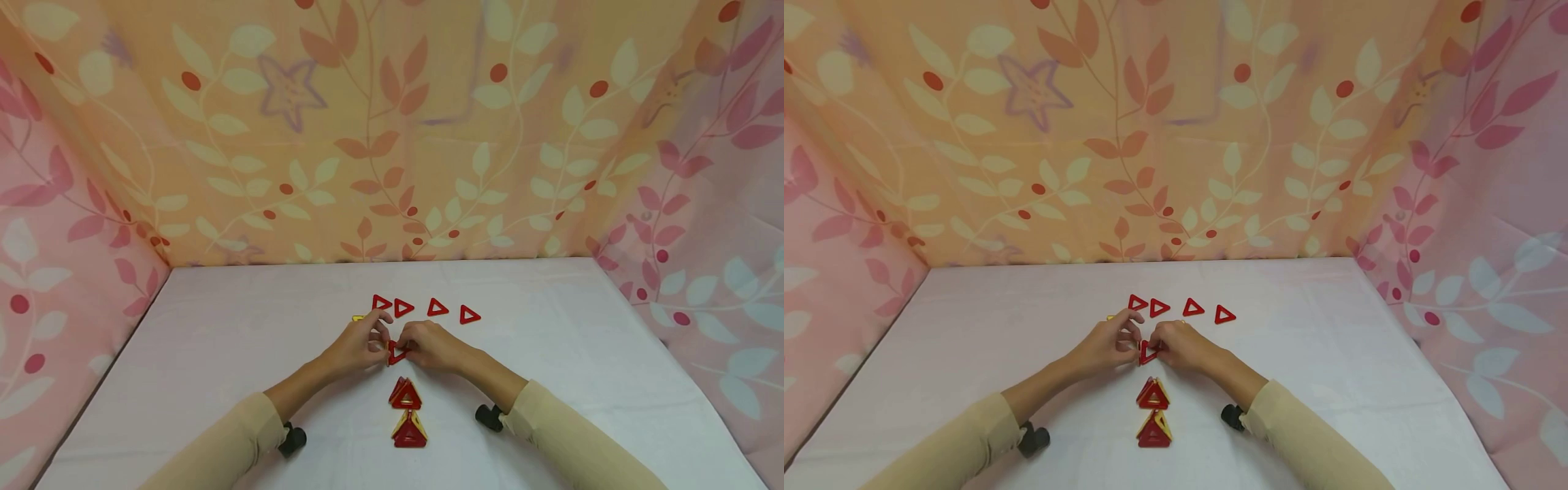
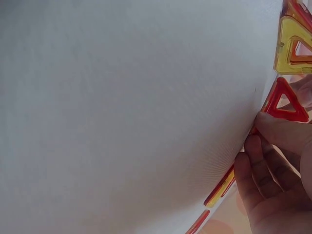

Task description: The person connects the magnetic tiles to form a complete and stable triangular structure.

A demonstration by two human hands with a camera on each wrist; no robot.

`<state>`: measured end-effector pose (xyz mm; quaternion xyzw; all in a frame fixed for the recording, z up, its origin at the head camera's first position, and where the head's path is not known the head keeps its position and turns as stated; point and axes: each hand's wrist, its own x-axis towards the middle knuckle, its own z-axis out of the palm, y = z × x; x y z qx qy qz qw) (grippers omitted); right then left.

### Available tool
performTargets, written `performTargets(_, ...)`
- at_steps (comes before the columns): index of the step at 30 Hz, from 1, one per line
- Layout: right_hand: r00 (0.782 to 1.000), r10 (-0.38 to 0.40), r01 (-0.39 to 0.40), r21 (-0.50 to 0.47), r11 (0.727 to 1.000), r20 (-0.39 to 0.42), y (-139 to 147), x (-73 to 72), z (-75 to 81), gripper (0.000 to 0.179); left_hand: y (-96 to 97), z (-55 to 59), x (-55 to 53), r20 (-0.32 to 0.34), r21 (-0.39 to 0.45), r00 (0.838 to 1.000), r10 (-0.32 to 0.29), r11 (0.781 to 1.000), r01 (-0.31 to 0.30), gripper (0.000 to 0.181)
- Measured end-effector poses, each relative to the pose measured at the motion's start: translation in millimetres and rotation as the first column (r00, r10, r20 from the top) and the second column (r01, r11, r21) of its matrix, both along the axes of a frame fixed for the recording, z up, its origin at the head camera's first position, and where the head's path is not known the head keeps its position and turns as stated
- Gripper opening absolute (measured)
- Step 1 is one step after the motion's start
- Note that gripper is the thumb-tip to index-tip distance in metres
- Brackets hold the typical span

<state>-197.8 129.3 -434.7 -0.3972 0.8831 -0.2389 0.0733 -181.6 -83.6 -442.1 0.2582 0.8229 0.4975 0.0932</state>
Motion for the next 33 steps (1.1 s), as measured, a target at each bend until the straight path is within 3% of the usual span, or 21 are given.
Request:
performTargets(20,1.0,0.022,-0.022,-0.001,1.0,0.018,1,1.0,2.1,0.018,0.3,1.4,4.7,-0.032,-0.014,0.999,0.009,1.0,-0.009,0.042)
performTargets(33,1.0,-0.003,0.004,-0.046,0.999,0.028,12,-0.8,3.6,0.022,0.8,1.9,4.9,0.013,-0.028,1.0,0.016,0.999,-0.015,0.044)
